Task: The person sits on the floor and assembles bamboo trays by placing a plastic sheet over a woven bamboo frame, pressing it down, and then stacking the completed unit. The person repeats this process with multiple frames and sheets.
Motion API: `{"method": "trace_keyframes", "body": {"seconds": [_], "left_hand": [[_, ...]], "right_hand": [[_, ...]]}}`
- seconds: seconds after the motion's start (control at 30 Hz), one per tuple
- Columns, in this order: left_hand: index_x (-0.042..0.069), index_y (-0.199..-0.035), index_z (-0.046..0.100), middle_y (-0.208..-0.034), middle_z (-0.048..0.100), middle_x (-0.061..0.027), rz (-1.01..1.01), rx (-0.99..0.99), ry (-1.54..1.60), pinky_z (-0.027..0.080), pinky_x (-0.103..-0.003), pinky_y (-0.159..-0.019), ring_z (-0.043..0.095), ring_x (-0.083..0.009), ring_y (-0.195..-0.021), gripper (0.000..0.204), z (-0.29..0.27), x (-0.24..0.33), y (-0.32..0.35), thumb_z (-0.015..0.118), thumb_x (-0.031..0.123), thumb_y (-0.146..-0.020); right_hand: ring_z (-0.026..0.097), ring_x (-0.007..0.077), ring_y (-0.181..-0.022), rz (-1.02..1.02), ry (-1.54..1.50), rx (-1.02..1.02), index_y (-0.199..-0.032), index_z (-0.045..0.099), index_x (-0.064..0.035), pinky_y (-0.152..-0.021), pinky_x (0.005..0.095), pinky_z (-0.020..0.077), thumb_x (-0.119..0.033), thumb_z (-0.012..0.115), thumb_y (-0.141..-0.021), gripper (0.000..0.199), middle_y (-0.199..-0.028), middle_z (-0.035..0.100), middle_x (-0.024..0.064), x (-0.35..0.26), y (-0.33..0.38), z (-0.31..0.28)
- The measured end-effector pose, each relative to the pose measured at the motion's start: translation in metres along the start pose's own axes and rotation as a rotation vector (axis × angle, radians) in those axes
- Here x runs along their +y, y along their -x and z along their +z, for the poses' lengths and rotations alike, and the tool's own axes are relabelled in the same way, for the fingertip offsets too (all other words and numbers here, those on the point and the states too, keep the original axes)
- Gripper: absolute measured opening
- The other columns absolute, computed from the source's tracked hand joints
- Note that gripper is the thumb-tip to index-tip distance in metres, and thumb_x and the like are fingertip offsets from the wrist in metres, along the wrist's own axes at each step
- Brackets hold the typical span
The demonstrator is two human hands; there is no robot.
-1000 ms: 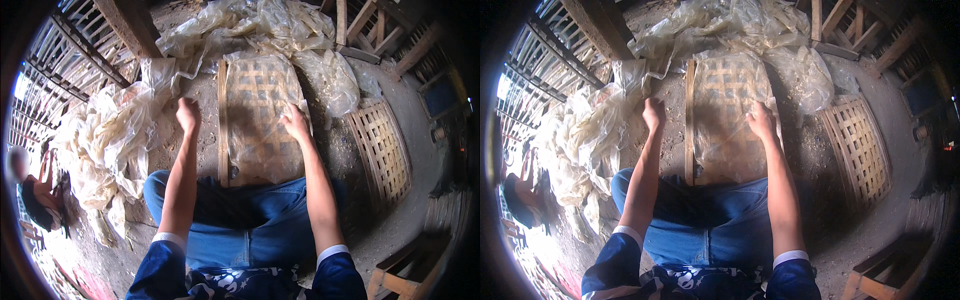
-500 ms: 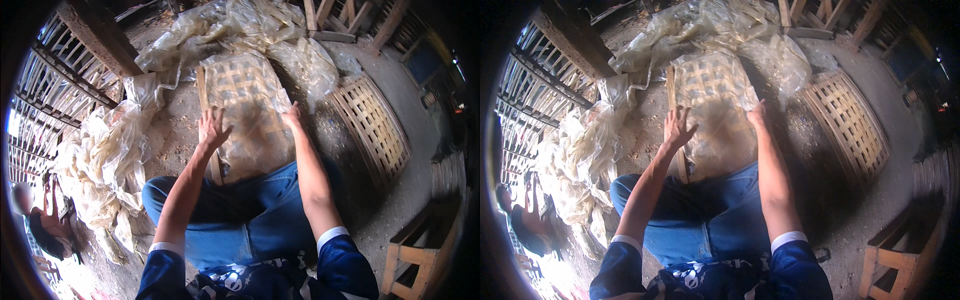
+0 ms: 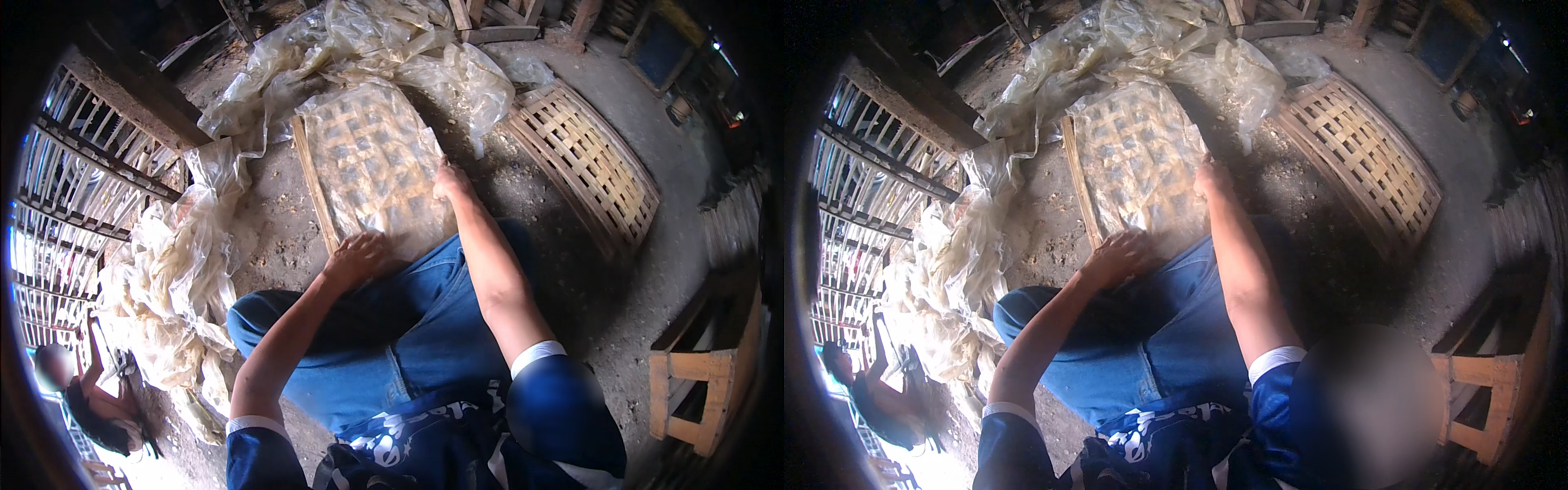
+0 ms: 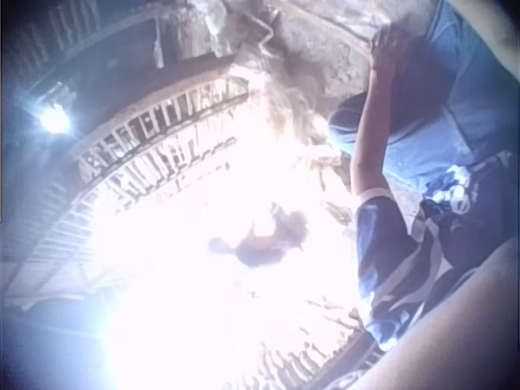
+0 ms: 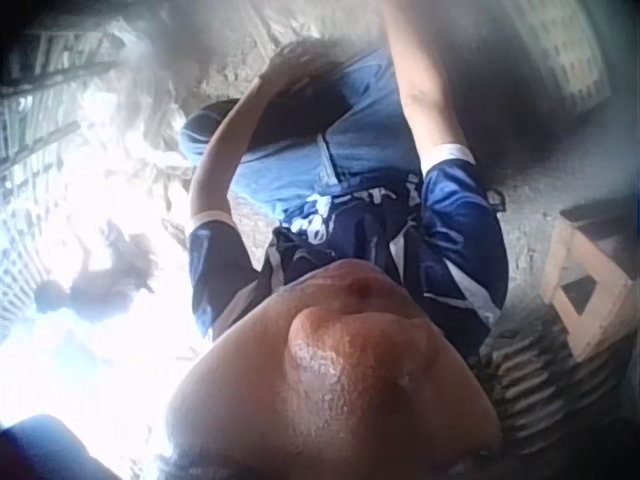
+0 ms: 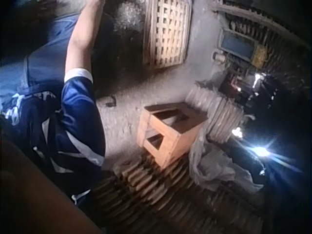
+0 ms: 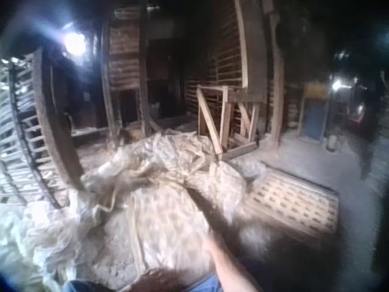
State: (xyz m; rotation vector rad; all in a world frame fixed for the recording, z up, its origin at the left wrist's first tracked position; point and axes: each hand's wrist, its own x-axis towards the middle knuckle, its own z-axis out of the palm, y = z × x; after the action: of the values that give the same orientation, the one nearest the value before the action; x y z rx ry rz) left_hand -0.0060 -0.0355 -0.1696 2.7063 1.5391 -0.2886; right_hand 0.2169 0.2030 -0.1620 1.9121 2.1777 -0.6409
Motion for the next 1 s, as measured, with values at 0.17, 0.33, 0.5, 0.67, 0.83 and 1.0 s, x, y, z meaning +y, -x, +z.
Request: {"method": "trace_keyframes", "body": {"seconds": [0.17, 0.33, 0.5, 0.67, 0.83, 1.0], "left_hand": [[0.031, -0.145, 0.043, -0.128, 0.061, -0.0093, 0.037, -0.039, 0.164, 0.056, -0.042, -0.088, 0.061, -0.0290, -0.113, 0.053, -0.001, 0.006, 0.020, 0.057, 0.034, -0.094], [0.021, -0.110, 0.073, -0.088, 0.073, -0.0084, -0.242, -0.214, 0.445, 0.057, -0.041, -0.069, 0.070, -0.0296, -0.076, 0.024, -0.100, 0.005, -0.003, 0.058, 0.030, -0.094], [0.014, -0.120, 0.066, -0.119, 0.064, -0.0173, -0.312, 0.226, 0.420, 0.053, -0.043, -0.089, 0.062, -0.0324, -0.109, 0.035, -0.068, -0.014, -0.008, 0.061, 0.036, -0.093], [0.015, -0.144, 0.047, -0.155, 0.033, -0.0174, -0.188, 0.162, 0.315, 0.038, -0.049, -0.111, 0.034, -0.0382, -0.141, 0.060, -0.038, 0.002, -0.012, 0.064, 0.040, -0.092], [0.013, -0.116, 0.068, -0.114, 0.069, -0.0137, -0.316, -0.085, 0.633, 0.057, -0.044, -0.079, 0.069, -0.0320, -0.094, 0.032, -0.061, -0.007, -0.027, 0.066, 0.032, -0.091], [0.015, -0.116, 0.068, -0.107, 0.070, -0.0101, -0.465, 0.441, 0.558, 0.058, -0.041, -0.074, 0.070, -0.0320, -0.086, 0.028, -0.074, -0.029, -0.014, 0.062, 0.030, -0.093]], "right_hand": [[0.051, 0.0375, -0.130, -0.021, 0.044, -0.071, -0.157, 0.007, -0.0040, -0.103, 0.0450, 0.0490, -0.014, 0.058, -0.087, 0.087, -0.150, 0.040, 0.0257, -0.012, 0.010, -0.006], [0.054, 0.0369, -0.127, -0.042, 0.016, 0.004, -0.157, 0.004, -0.0033, -0.102, 0.0426, 0.0492, -0.010, 0.079, -0.072, 0.114, -0.144, 0.048, 0.0250, 0.006, -0.003, 0.001], [0.050, 0.0344, -0.132, 0.024, 0.018, -0.090, -0.158, 0.002, -0.0088, -0.108, 0.0435, 0.0441, -0.012, 0.082, -0.070, 0.119, -0.149, 0.043, 0.0206, -0.010, 0.010, -0.015], [0.048, 0.0341, -0.134, 0.037, -0.008, -0.088, -0.158, -0.003, -0.0130, -0.108, 0.0447, 0.0443, -0.011, 0.084, -0.068, 0.125, -0.151, 0.041, 0.0210, -0.007, 0.001, -0.010], [0.052, 0.0393, -0.128, -0.045, 0.037, -0.076, -0.158, -0.007, -0.0122, -0.105, 0.0456, 0.0466, -0.013, 0.079, -0.076, 0.119, -0.140, 0.048, 0.0302, -0.003, 0.006, -0.013], [0.046, 0.0407, -0.134, 0.000, 0.008, -0.101, -0.157, -0.012, -0.0152, -0.109, 0.0479, 0.0415, -0.026, 0.076, -0.080, 0.117, -0.150, 0.036, 0.0308, -0.007, 0.008, -0.015]]}}
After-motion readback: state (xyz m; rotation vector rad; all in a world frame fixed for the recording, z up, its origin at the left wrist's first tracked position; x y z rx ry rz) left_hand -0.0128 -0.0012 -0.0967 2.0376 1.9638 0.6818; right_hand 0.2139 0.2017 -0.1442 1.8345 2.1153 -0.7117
